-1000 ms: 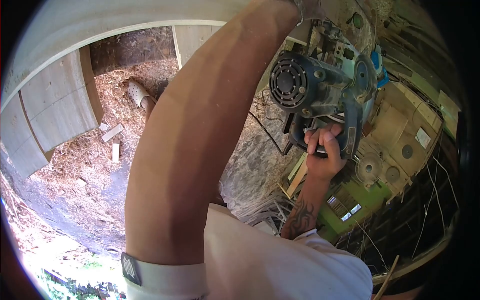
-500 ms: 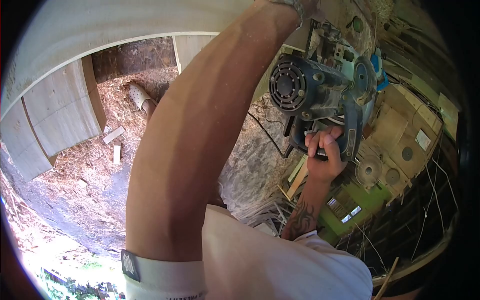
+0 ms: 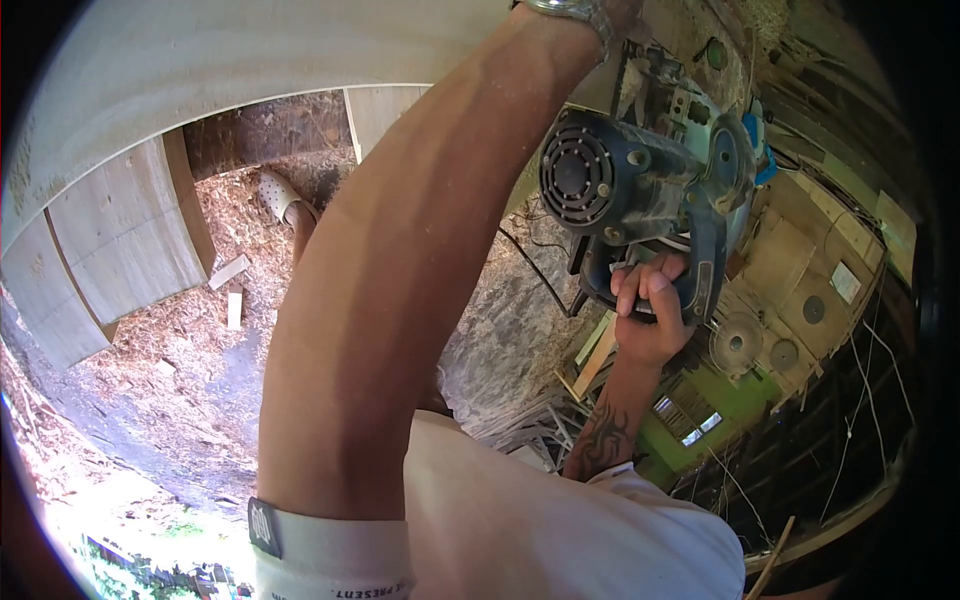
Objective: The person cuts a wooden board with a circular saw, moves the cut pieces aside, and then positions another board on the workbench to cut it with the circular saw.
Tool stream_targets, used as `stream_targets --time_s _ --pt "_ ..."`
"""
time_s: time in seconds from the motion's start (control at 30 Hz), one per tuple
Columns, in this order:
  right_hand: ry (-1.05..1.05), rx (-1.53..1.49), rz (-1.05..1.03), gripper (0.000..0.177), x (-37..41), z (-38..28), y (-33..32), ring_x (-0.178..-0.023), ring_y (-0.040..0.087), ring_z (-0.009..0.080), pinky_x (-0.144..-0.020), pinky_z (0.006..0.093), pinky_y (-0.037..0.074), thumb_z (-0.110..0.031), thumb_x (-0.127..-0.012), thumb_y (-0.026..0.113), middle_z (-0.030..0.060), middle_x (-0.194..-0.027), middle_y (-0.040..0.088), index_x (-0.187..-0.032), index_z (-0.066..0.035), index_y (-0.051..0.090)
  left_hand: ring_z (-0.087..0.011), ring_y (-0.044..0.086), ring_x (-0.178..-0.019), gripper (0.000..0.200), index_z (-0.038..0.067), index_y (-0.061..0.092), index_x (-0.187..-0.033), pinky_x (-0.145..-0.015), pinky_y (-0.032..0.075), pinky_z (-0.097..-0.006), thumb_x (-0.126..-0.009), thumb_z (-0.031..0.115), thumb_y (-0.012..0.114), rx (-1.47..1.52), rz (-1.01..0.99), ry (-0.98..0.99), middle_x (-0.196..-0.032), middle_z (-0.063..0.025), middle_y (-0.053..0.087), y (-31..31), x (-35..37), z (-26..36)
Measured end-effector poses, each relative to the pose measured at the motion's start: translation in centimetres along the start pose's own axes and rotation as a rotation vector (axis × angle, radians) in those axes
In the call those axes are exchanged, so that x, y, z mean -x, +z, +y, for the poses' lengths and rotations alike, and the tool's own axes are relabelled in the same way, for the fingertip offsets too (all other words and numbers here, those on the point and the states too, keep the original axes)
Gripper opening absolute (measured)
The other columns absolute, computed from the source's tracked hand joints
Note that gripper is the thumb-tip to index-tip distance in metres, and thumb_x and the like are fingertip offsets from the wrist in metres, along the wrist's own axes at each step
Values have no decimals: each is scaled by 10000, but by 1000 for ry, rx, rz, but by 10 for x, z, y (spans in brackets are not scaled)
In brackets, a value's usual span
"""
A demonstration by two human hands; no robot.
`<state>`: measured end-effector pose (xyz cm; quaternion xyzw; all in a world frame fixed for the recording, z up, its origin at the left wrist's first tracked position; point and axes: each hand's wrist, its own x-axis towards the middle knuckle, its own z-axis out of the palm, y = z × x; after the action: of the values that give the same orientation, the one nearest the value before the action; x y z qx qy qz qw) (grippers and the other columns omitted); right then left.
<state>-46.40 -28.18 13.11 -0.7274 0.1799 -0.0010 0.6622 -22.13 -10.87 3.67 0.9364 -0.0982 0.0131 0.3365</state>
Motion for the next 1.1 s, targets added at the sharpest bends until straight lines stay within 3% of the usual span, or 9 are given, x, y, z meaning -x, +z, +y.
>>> stream_targets --time_s 0.1,0.2,0.3,0.4,0.47,0.53,0.7,1.1 --pt "2 0 -1 174 -2 -2 0 -485 501 185 -601 400 445 40 -829 536 76 -690 492 -979 -40 499 -251 652 -1037 340 152 743 -949 -926 418 -411 -756 428 786 -8 53 18 -957 -96 727 8 -4 -3" --pt "6 8 20 182 -1 -3 1 -486 502 186 -600 401 445 43 -823 538 78 -702 495 -979 -42 499 -265 625 -1092 383 152 734 -984 -938 414 -435 -753 455 771 17 23 24 -1041 -113 711 14 -7 -2" --pt "13 -2 39 189 0 -1 2 -487 503 188 -599 403 446 46 -816 535 80 -715 499 -978 -44 500 -281 582 -1153 452 139 718 -1032 -952 407 -470 -751 491 752 -44 132 103 -1142 -130 676 5 8 -4" --pt "26 -15 12 191 8 0 -7 -489 504 189 -601 403 448 45 -811 536 81 -720 501 -975 -44 500 -293 545 -1193 517 125 702 -1074 -965 399 -496 -744 520 745 -92 59 117 -1211 -133 639 1 9 -4" --pt "34 5 15 190 15 -2 -10 -488 504 189 -603 403 450 44 -806 539 81 -717 500 -971 -42 501 -290 560 -1173 489 121 706 -1055 -965 403 -489 -755 506 740 -115 223 122 -1180 -127 654 26 1 -3" --pt "39 5 6 187 15 -3 -12 -486 503 189 -604 403 453 36 -801 546 81 -714 498 -965 -41 502 -284 580 -1149 455 122 711 -1032 -966 406 -479 -764 489 736 -101 253 124 -1148 -122 669 35 -1 -6" --pt "33 23 -6 178 4 -5 -10 -478 498 186 -596 402 458 20 -791 551 84 -706 498 -953 -37 502 -254 645 -1061 345 144 724 -967 -961 419 -445 -781 434 740 -23 51 74 -1051 -102 708 15 -2 -2" --pt "25 16 -6 197 -7 -10 -6 -469 489 182 -584 398 455 16 -789 547 87 -709 486 -970 -36 490 -257 695 -981 291 165 737 -937 -942 450 -430 -757 385 794 64 -32 18 -982 -105 731 -1 -4 1"
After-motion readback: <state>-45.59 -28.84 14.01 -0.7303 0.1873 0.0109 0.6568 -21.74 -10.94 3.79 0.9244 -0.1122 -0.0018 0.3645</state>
